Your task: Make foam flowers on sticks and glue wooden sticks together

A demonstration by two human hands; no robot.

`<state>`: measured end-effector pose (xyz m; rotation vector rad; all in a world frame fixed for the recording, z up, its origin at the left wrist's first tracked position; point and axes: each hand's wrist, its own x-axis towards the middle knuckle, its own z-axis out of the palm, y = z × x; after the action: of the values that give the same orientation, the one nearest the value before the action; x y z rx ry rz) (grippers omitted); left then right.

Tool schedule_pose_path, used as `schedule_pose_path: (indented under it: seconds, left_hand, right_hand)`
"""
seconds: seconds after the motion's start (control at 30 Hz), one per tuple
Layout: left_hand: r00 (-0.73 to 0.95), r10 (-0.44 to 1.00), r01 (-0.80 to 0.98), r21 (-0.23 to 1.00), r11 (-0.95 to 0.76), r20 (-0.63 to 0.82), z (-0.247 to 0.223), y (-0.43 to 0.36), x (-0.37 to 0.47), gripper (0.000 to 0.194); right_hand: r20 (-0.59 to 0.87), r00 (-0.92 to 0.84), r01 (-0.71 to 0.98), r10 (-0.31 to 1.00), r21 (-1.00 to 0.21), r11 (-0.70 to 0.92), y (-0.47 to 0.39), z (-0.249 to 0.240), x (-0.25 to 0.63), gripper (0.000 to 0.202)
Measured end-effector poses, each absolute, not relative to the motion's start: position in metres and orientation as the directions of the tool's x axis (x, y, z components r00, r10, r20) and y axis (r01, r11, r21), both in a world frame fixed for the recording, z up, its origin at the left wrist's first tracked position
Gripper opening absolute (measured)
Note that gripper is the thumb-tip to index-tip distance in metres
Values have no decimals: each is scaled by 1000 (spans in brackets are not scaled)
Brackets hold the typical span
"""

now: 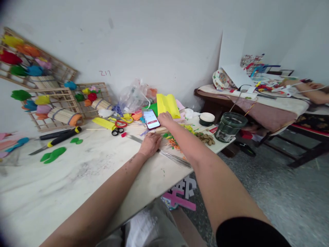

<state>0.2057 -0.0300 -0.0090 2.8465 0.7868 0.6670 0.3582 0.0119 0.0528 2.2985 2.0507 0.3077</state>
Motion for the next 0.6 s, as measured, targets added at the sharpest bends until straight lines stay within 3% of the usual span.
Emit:
schedule_pose_path:
  seconds: [0.23, 0.3, 0.47, 0.53, 0.6]
  left_hand:
    - [773, 487, 433, 224, -873, 407, -13, -27, 206, 37]
    - [778, 480, 426, 223, -877, 404, -12, -28, 206, 37]
    - [787, 486, 440, 205, -874, 382, -6, -32, 205, 38]
    - [784, 481, 440, 193, -877, 392, -4, -33, 205, 38]
    - [790, 462, 425, 182, -887, 404, -4, -33, 204, 41]
  right_hand:
    - [312, 143, 987, 939, 32, -160, -5, 86, 378, 32]
    - [230, 81, 994, 970, 49, -95, -20, 98, 385, 29]
    - [-232, -29, 998, 972, 41, 39, -54, 108, 402, 25]
    - [-283, -12, 999, 959, 38, 24, -60, 105, 407, 25]
    - [-207, 46, 997, 977, 63, -33, -60, 101, 411, 26]
